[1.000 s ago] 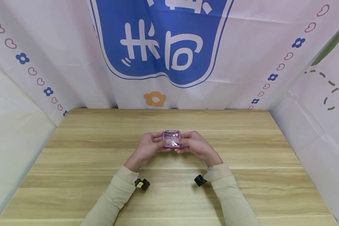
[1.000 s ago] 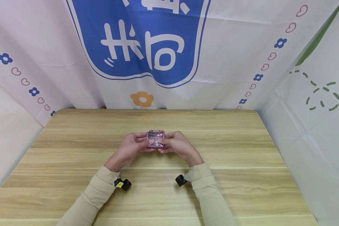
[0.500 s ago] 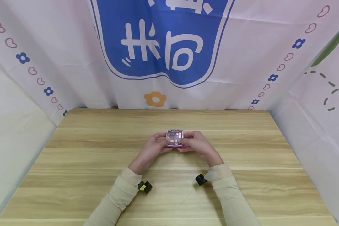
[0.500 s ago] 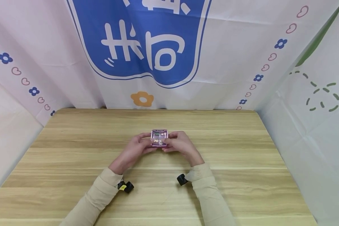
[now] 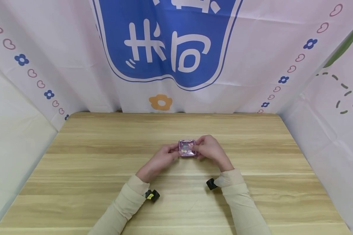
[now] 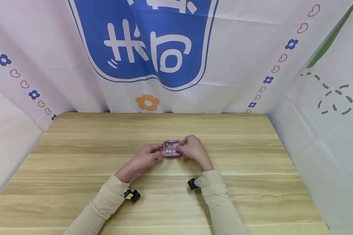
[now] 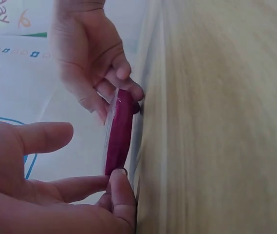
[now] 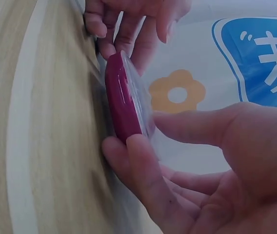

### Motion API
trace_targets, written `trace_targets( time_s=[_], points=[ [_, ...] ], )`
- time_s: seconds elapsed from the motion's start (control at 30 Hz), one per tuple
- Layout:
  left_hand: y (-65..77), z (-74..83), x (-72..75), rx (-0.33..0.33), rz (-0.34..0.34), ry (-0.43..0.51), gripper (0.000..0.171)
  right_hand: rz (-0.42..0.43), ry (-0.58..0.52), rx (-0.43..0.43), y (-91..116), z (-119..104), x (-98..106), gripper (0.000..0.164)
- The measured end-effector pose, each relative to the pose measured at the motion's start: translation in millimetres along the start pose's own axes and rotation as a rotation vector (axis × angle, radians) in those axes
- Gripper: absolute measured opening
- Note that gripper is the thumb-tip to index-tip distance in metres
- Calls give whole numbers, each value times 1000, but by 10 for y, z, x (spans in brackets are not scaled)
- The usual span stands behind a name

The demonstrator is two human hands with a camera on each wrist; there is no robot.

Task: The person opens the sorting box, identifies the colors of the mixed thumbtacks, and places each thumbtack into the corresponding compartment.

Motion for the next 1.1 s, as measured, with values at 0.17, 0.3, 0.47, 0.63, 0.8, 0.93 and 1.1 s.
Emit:
trace_targets(
  time_s=[0.17,0.3,0.47,0.63,0.8,0.93,1.1],
  points=[
    [-17,-4,-15,-33,-8,-34,50,-6,72,20,3,-3,5,22],
    [-18,-13,-12,-16,-7,-36,51,-10,118,42,6,-5,15,24],
    [-7,-19,-24,-11,-17,-33,50,-13,139,43,10,33,26,24],
    [-20,-38,-26,21,-26,-28,50,-14,138,28,9,45,57,22],
    [-55,4,12,41,-17,-15,49,41,162,56,-57,-20,148,21],
    [-19,-7,147,83,17,27,52,50,179,92,-69,-51,185,27],
    [23,94,456,85,104,143,49,95,165,176,-76,-84,279,40]
  ],
)
Point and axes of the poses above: each hand's wrist, its own y-axis away from the middle knuckle, its own x-axis out of the back of the hand, z = x × y, the point moved 7 cm from there along -y, towards the middle knuckle, and after that the axes turned 12 degrees about z, right-handed, at the moved point
